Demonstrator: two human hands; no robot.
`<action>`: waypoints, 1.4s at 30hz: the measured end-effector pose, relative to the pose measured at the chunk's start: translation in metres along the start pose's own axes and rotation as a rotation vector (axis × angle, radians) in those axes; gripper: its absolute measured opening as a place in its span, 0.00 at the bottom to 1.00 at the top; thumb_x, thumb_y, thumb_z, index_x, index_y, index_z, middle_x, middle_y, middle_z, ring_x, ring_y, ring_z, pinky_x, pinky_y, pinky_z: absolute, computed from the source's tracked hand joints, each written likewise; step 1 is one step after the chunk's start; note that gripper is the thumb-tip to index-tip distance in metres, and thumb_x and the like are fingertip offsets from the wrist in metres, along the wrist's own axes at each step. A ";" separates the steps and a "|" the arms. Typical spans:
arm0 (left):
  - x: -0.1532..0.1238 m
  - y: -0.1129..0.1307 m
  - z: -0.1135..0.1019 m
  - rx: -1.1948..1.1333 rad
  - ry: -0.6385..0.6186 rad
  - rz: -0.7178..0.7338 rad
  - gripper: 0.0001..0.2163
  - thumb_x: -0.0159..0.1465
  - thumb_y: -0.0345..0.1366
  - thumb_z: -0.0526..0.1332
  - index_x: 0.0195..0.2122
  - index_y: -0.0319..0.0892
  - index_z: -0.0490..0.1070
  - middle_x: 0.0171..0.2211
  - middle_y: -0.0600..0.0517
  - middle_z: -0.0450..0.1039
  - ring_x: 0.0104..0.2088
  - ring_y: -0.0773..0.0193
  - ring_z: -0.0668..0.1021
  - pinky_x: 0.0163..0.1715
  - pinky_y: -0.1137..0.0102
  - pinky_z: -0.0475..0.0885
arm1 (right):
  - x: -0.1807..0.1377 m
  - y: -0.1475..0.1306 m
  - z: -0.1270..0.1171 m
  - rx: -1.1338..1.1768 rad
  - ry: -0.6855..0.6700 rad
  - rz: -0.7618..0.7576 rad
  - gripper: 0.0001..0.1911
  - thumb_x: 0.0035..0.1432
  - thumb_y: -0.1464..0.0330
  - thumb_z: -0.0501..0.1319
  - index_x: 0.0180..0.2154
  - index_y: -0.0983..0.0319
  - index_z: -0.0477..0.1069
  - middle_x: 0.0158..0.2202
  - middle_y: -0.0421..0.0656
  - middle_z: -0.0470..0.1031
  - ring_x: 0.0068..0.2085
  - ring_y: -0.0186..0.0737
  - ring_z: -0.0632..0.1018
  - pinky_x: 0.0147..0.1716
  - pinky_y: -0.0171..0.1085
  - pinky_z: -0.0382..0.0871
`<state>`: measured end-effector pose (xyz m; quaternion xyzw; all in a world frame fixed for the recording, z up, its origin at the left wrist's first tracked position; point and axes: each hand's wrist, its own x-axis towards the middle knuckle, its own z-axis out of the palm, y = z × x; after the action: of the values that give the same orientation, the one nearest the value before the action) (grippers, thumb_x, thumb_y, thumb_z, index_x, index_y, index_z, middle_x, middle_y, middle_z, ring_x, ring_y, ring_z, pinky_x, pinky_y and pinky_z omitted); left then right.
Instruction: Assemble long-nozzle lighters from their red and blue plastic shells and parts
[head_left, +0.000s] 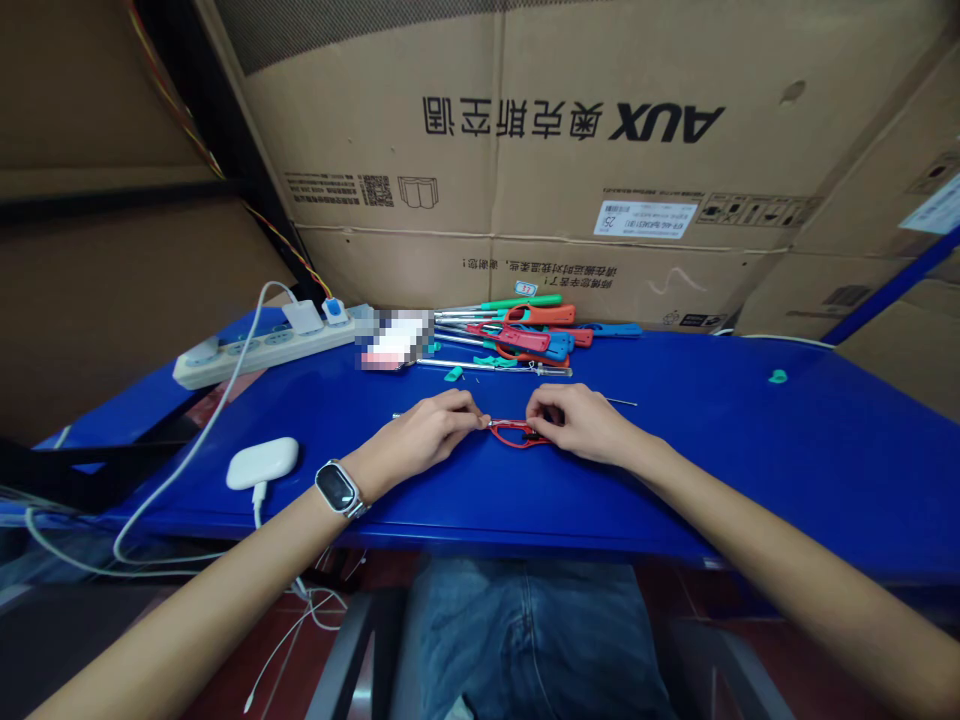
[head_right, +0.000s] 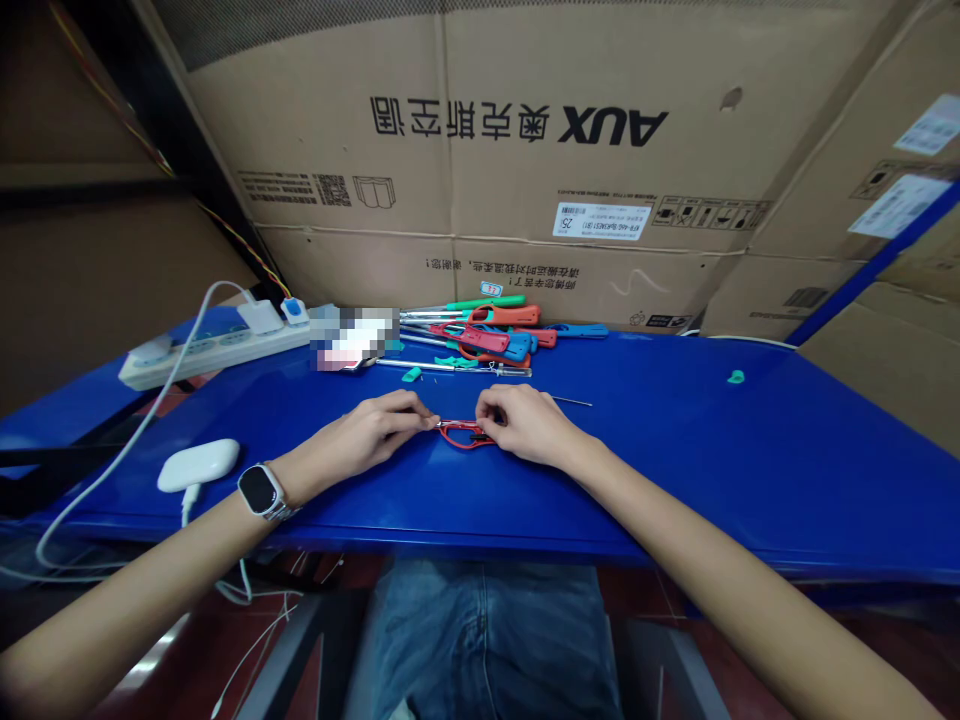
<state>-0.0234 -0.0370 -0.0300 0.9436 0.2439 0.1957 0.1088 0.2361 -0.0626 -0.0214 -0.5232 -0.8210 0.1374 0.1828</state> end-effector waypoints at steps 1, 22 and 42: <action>0.000 0.000 0.000 0.007 0.000 -0.001 0.14 0.72 0.31 0.51 0.46 0.41 0.77 0.43 0.46 0.73 0.42 0.61 0.78 0.43 0.67 0.75 | 0.000 0.000 0.000 -0.001 -0.001 0.000 0.04 0.57 0.70 0.60 0.32 0.58 0.73 0.30 0.37 0.76 0.29 0.32 0.72 0.26 0.33 0.53; -0.003 0.001 0.002 0.176 0.014 0.098 0.16 0.69 0.26 0.51 0.51 0.42 0.76 0.44 0.45 0.72 0.42 0.60 0.76 0.42 0.65 0.76 | -0.002 -0.003 -0.004 -0.021 -0.002 0.018 0.04 0.58 0.70 0.59 0.32 0.58 0.74 0.30 0.37 0.76 0.29 0.32 0.72 0.26 0.33 0.53; 0.011 -0.018 0.005 -0.048 0.072 -0.095 0.09 0.70 0.34 0.56 0.35 0.41 0.75 0.37 0.49 0.73 0.39 0.62 0.77 0.41 0.67 0.72 | 0.011 0.004 0.011 0.006 0.135 0.004 0.05 0.58 0.68 0.62 0.33 0.57 0.78 0.33 0.39 0.77 0.31 0.34 0.74 0.29 0.33 0.56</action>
<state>-0.0199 -0.0165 -0.0363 0.9203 0.2875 0.2300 0.1319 0.2296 -0.0512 -0.0313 -0.5321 -0.8054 0.1048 0.2390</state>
